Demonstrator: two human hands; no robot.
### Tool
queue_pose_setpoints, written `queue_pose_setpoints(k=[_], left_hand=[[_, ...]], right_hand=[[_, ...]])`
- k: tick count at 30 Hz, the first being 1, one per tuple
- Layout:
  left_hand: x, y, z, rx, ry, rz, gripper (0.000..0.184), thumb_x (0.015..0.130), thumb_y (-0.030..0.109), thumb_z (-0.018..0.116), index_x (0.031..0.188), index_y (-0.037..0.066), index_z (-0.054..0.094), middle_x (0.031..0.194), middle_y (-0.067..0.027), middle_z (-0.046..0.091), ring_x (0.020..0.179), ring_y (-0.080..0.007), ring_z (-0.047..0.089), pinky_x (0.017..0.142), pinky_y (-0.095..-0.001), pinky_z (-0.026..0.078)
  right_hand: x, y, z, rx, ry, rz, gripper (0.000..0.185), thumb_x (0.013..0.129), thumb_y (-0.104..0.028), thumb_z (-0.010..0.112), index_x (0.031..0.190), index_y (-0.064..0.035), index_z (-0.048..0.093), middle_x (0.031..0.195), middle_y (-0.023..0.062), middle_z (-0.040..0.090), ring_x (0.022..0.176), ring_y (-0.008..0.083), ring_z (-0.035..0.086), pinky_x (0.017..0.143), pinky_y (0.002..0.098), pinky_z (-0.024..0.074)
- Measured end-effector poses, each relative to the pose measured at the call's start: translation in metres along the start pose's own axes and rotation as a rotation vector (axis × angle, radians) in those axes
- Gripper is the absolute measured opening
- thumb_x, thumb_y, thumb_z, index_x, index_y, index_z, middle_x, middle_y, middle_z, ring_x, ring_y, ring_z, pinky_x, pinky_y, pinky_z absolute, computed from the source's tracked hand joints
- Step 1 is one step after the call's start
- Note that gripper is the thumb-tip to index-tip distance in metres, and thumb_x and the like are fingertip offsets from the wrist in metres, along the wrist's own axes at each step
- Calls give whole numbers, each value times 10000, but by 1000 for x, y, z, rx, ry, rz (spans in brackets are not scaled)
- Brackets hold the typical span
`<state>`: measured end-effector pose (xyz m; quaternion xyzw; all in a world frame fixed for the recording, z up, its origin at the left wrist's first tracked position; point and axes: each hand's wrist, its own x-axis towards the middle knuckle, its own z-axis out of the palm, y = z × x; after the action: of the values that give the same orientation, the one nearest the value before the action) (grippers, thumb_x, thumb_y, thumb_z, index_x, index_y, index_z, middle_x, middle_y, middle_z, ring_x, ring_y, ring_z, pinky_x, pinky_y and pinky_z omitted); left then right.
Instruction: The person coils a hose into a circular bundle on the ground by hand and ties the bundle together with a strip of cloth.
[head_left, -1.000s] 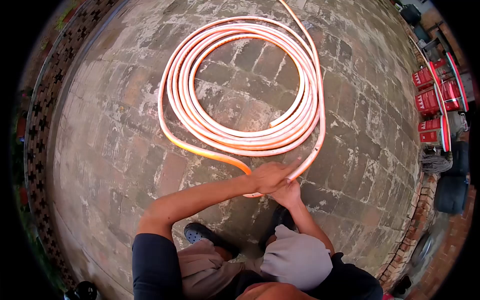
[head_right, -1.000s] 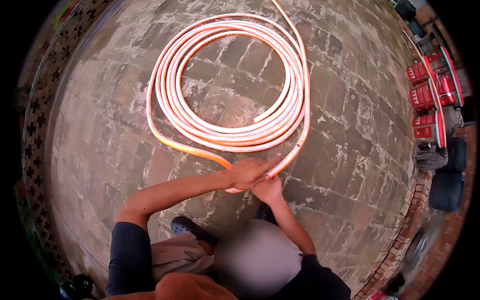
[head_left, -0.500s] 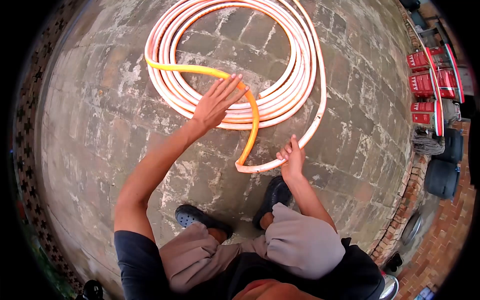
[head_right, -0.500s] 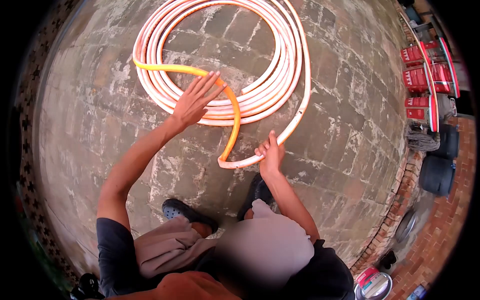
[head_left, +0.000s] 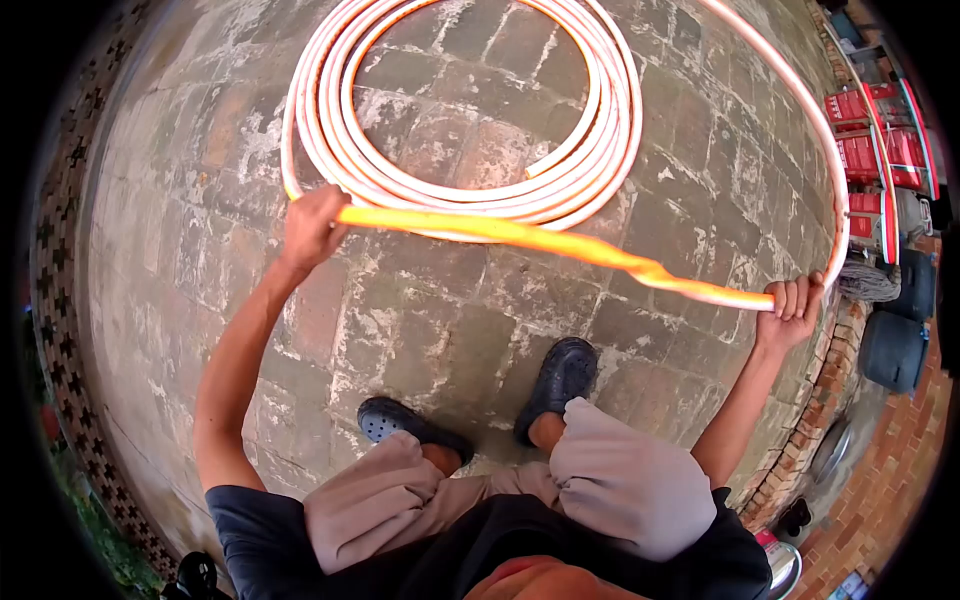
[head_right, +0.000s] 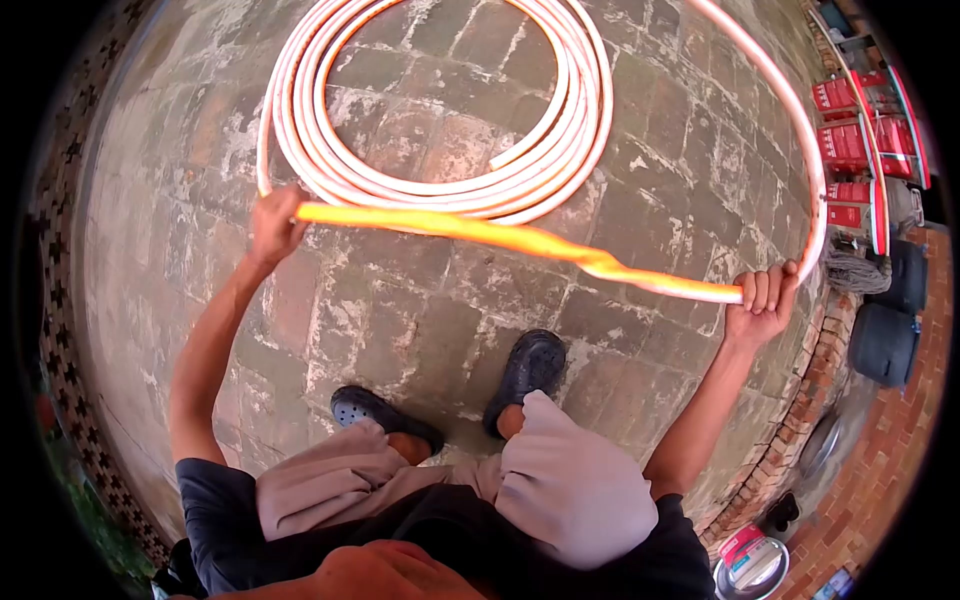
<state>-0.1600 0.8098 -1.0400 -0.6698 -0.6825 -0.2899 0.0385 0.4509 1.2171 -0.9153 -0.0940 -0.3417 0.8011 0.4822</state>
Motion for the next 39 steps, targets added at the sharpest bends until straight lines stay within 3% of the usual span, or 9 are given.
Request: queue_pose_setpoints(k=[6, 13, 19, 24, 29, 31, 34, 37, 39], left_hand=[[-54, 114, 63, -39, -358, -144, 248, 1001, 270, 694, 1150, 100, 591, 1031, -88, 600, 1007, -276, 600, 890, -430, 450], [-91, 88, 66, -122, -595, -260, 252, 1041, 297, 642, 1172, 92, 577, 1084, -106, 567, 1086, -313, 544, 971, -454, 396], [-110, 59, 70, -77, -601, -240, 270, 1042, 304, 621, 1183, 77, 587, 1102, -130, 570, 1085, -354, 530, 966, -472, 399], [-81, 62, 79, -11, -383, -332, 206, 1032, 258, 644, 1113, 73, 605, 1091, -114, 592, 1085, -359, 531, 966, -488, 423], [-66, 58, 81, 0, -421, -240, 194, 1014, 233, 660, 1127, 79, 624, 1099, -99, 605, 1126, -337, 550, 970, -478, 435], [-84, 52, 83, 7, -415, -183, 190, 1008, 219, 664, 1136, 82, 637, 1102, -90, 610, 1137, -330, 558, 969, -473, 443], [-98, 41, 92, -34, -605, -225, 256, 981, 212, 683, 1206, 90, 683, 1149, -84, 606, 1148, -334, 575, 988, -483, 472], [-70, 75, 75, -92, -545, -115, 333, 954, 190, 694, 1274, 97, 683, 1189, -89, 618, 1168, -330, 582, 997, -483, 468], [-75, 79, 82, -112, -540, -89, 387, 941, 147, 685, 1325, 94, 675, 1219, -82, 631, 1190, -326, 586, 1004, -473, 468]], right_hand=[[49, 194, -205, -532, 1213, 326, 243, 1082, -325, 664, 953, -122, 630, 749, 5, 571, 596, 148, 530, 594, 356, 480], [159, 257, -100, -1120, 941, 435, 402, 1144, -348, 498, 1050, 2, 672, 707, -5, 545, 500, 104, 456, 410, 285, 332], [243, 195, 31, -96, 265, 739, 442, 1189, -318, 392, 1269, 56, 613, 671, -77, 350, 488, 56, 253, 412, 242, 253], [237, 114, 54, 772, -582, 406, 440, 1172, -384, 440, 1095, -13, 664, 654, -80, 382, 515, 33, 362, 445, 202, 301], [154, 181, -107, -409, 699, 592, 484, 1005, -508, 743, 1080, -48, 613, 888, 57, 609, 710, 170, 610, 669, 388, 554], [142, 218, -179, -1026, 621, 807, 380, 994, -339, 782, 1133, -42, 591, 1011, 119, 626, 782, 244, 638, 737, 479, 572], [159, 268, -195, -801, 1020, 650, 107, 1026, -111, 607, 1096, -31, 612, 991, 143, 651, 811, 251, 662, 690, 508, 553], [169, 290, -122, -1447, 891, 118, 259, 1048, -211, 622, 1170, 3, 704, 1042, 208, 778, 1071, 408, 728, 971, 462, 542], [201, 287, -82, -954, 664, 435, 402, 1139, -391, 493, 1129, -52, 708, 793, 70, 634, 675, 169, 620, 560, 315, 481]])
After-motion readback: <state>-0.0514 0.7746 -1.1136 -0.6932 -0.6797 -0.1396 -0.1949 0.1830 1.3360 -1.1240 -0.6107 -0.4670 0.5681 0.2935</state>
